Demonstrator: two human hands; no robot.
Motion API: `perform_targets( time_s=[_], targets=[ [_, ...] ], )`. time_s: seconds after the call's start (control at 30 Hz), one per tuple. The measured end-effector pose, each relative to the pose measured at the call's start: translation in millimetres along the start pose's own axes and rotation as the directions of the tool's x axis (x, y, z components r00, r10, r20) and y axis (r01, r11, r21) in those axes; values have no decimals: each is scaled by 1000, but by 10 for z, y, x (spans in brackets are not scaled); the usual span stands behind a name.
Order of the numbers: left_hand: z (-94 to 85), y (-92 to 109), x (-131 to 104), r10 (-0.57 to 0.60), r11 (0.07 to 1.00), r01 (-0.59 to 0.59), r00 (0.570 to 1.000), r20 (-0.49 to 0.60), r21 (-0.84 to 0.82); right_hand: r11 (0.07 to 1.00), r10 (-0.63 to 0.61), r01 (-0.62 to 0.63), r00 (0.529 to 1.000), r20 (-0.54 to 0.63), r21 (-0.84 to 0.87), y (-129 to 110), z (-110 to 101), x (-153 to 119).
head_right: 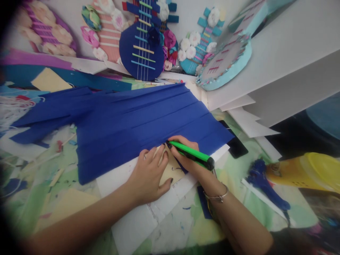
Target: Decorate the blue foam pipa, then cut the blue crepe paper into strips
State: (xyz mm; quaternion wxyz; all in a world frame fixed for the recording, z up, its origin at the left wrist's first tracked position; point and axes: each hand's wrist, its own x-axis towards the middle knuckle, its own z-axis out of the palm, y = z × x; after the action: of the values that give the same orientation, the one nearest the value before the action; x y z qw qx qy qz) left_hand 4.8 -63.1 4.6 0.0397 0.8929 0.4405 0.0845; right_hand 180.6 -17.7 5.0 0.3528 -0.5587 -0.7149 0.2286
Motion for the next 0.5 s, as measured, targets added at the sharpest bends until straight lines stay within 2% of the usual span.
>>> perform_targets(
  time_s=[0.5],
  targets=[
    [-22,0,11,-1,1000,1,1000,11,-10,999,-43,43,999,-21,-15,-52,26,-16]
  ],
)
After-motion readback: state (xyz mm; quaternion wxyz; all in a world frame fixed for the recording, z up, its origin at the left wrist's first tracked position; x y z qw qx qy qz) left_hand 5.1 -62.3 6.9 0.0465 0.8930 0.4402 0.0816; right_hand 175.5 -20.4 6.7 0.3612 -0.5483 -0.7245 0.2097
